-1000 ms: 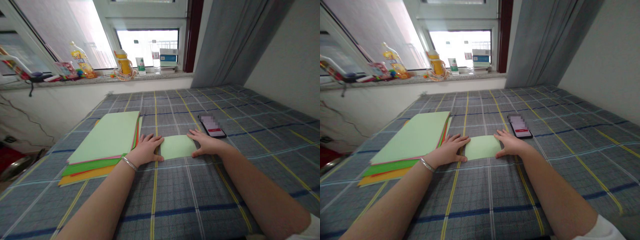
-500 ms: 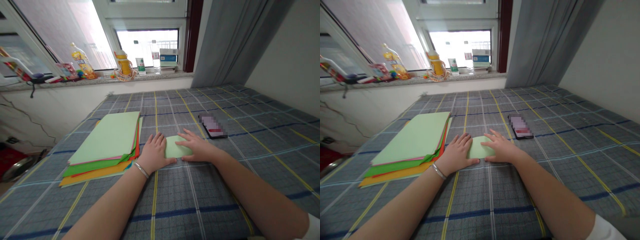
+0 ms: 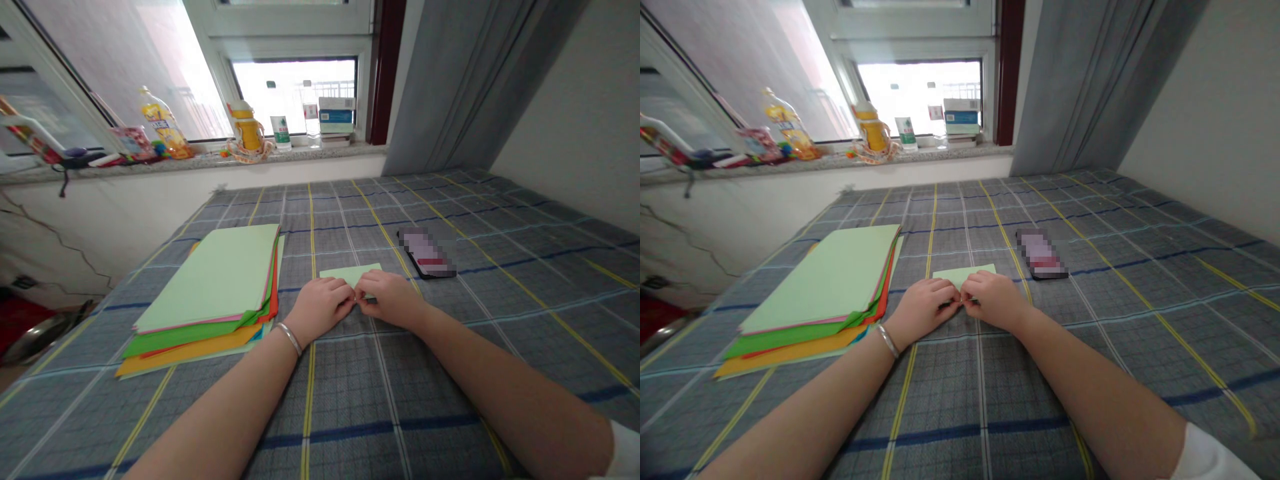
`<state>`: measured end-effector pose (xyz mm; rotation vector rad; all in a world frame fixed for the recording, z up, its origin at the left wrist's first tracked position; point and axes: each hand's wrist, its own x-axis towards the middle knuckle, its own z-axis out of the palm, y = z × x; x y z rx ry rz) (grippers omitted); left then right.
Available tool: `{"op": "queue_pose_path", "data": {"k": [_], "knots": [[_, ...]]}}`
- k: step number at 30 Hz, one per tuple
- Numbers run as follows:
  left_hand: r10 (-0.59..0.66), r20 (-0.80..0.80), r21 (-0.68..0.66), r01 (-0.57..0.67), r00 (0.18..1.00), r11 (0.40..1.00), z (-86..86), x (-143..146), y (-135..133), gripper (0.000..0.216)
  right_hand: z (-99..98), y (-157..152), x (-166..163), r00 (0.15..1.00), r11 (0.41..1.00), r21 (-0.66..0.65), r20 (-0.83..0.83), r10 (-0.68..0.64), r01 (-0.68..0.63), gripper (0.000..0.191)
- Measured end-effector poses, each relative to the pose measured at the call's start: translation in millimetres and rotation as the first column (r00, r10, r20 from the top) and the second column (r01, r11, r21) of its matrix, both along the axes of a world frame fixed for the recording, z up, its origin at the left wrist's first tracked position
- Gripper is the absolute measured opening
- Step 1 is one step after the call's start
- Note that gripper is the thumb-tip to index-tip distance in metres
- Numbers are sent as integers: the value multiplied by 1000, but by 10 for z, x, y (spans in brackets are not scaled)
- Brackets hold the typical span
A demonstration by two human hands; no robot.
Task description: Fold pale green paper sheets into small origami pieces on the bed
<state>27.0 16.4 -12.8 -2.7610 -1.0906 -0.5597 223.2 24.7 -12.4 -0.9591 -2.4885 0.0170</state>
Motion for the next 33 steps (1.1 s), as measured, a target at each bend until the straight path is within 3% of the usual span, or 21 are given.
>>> {"op": "queue_pose_path", "data": {"k": [6,14,23,28,30,33], "knots": [[-3,40,66,0,999,998,36,-5,15,21,-16,23,12,995,998,-39,-85,-54,51,9],[6,121,60,-14,993,998,75,-128,65,19,29,84,202,983,996,-82,-174,-62,48,10],[-6,230,-12,9,973,1000,111,-270,120,15,90,139,408,965,989,-144,-250,-74,38,9],[63,295,-77,-42,953,996,76,-265,108,13,71,167,455,945,980,-179,-296,-136,85,9],[78,306,-92,-52,949,994,61,-260,107,12,60,170,440,931,982,-160,-335,-148,99,9],[64,289,-89,-40,955,995,47,-262,113,10,56,145,377,940,996,-76,-336,-60,36,12]]}}
